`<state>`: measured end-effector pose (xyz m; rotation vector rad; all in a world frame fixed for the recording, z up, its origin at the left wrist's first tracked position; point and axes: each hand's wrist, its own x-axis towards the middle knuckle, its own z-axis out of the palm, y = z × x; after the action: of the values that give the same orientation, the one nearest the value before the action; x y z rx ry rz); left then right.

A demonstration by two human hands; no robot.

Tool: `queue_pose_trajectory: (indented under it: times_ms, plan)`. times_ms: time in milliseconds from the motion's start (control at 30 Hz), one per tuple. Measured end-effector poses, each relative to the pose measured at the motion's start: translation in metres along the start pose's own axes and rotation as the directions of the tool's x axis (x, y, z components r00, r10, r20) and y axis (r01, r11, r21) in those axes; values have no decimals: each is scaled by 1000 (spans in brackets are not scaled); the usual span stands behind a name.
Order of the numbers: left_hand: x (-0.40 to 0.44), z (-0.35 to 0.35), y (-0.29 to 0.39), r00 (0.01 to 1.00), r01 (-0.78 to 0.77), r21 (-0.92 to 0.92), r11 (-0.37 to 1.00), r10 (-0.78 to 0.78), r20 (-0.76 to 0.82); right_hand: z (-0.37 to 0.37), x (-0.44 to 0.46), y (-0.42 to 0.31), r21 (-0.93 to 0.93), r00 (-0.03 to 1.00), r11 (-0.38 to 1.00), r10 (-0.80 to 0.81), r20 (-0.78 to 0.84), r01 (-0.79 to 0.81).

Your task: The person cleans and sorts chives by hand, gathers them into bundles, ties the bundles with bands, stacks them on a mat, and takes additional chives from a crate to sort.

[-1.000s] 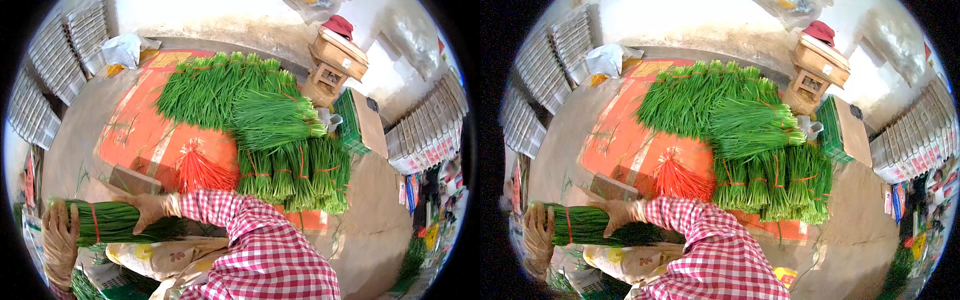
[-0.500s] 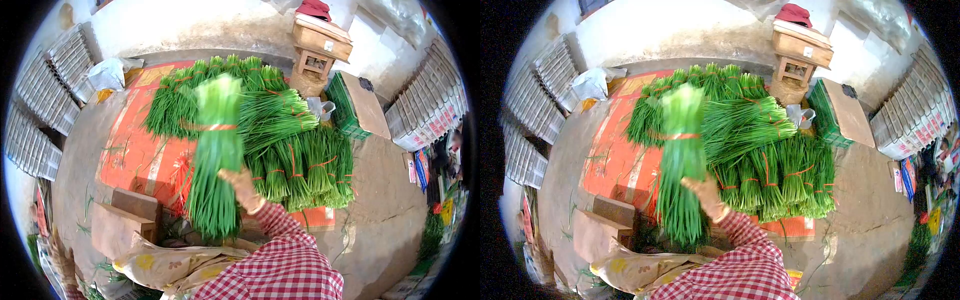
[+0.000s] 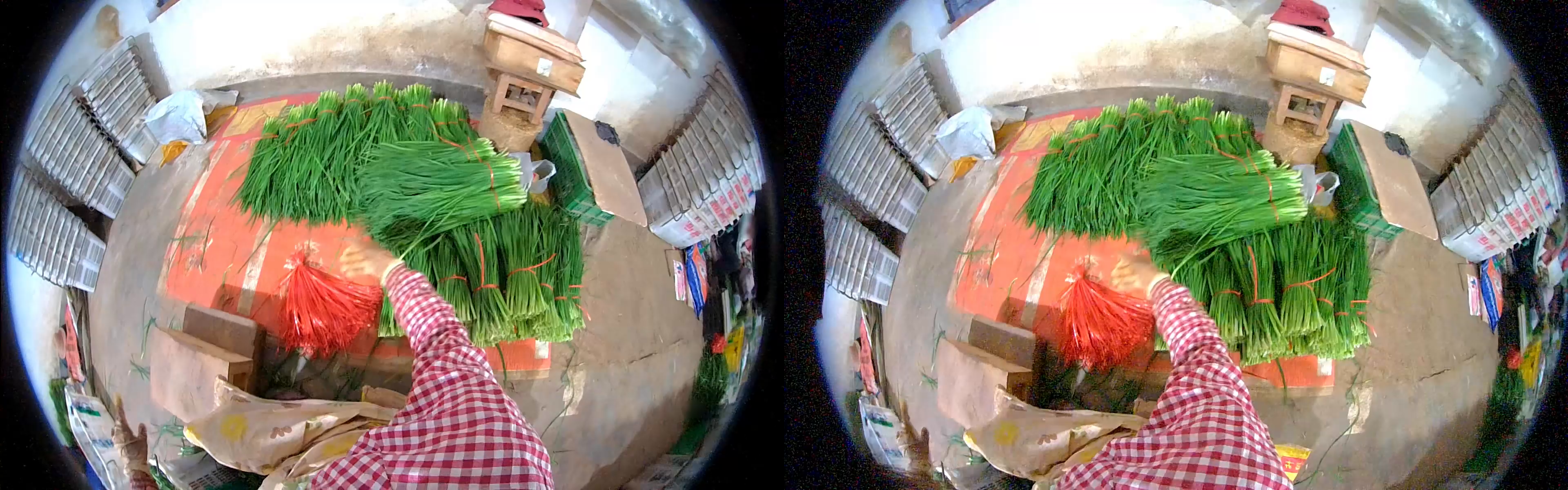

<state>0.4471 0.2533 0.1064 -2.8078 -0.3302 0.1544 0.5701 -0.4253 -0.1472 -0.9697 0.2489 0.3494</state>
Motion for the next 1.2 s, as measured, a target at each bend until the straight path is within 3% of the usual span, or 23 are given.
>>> queue_pose_trajectory:
  times_ms: [33,100,167,233,267,300,333,400,467,533,567,700,767,800,833,867,900,967,1033,1067,1100,1133,1200]
  plan:
    - [1,6,3,1000,1,35,999,0,-19,-2,28,39,65,978,990,116,171,-129]
    - [-4,14,16,930,-350,-192,917,317,-184,40,23,70,-96,972,969,232,43,-227]
    - [-17,11,47,916,-390,-179,903,360,-179,62,5,99,-191,960,946,276,40,-263]
    - [-29,4,85,924,-381,-157,911,372,-84,40,10,153,-182,842,865,499,204,-468]
    - [-37,1,110,852,-507,-170,845,462,-244,42,-9,169,-226,844,848,516,144,-479]
    - [-45,-14,136,938,-343,-272,899,344,-47,38,-16,192,-714,912,649,408,32,-265]
    - [-42,7,142,890,-455,-394,798,424,-170,35,-23,215,-978,954,163,288,-81,-132]
    - [-37,30,171,829,-554,-224,802,505,-241,36,-68,214,-985,919,117,388,-70,-124]
    - [-41,22,219,838,-530,-533,659,504,-211,50,-104,202,-951,781,13,575,-245,-308]
    - [-50,28,257,844,-496,-516,698,527,-100,29,-112,231,-953,772,-27,580,-260,-301]
    - [-58,29,272,757,-649,-364,669,614,-222,12,-118,254,-950,771,-54,571,-282,-308]
    - [-83,83,306,686,-528,-593,608,717,125,-49,-136,316,-928,789,-142,492,-368,-345]
    - [-101,146,299,568,-569,-603,559,797,204,-13,-118,229,-913,835,-268,386,-393,-307]
    - [-91,103,305,436,-488,-566,664,747,502,-18,-110,201,-947,932,-158,188,-309,-281]
    - [-91,98,303,430,-489,-568,663,749,504,-20,-99,168,-932,960,-269,67,-271,-244]
    - [-92,96,303,564,-379,-645,664,718,408,-21,-88,134,-895,972,-380,-56,-228,-232]
    - [-92,95,303,690,-274,-721,636,653,314,-55,-65,135,-661,965,-710,-247,-89,-243]
    - [-91,108,300,728,-308,-758,575,655,201,-54,-44,79,-518,913,-770,-405,-56,-373]
    - [-89,108,304,735,-258,-734,628,621,273,-63,-20,50,-73,952,-959,-261,-157,-275]
    - [-86,108,304,682,-264,-742,616,663,307,-71,-10,50,-85,942,-950,-281,-182,-300]
    - [-85,107,306,688,-265,-742,616,660,302,-102,7,54,-369,960,-887,-242,-141,-278]
    - [-86,105,307,666,-262,-721,642,661,346,-118,17,64,-219,917,-892,-371,-149,-396]
    - [-87,107,309,665,-281,-697,660,657,355,-142,32,80,350,859,-808,-511,-15,-474]
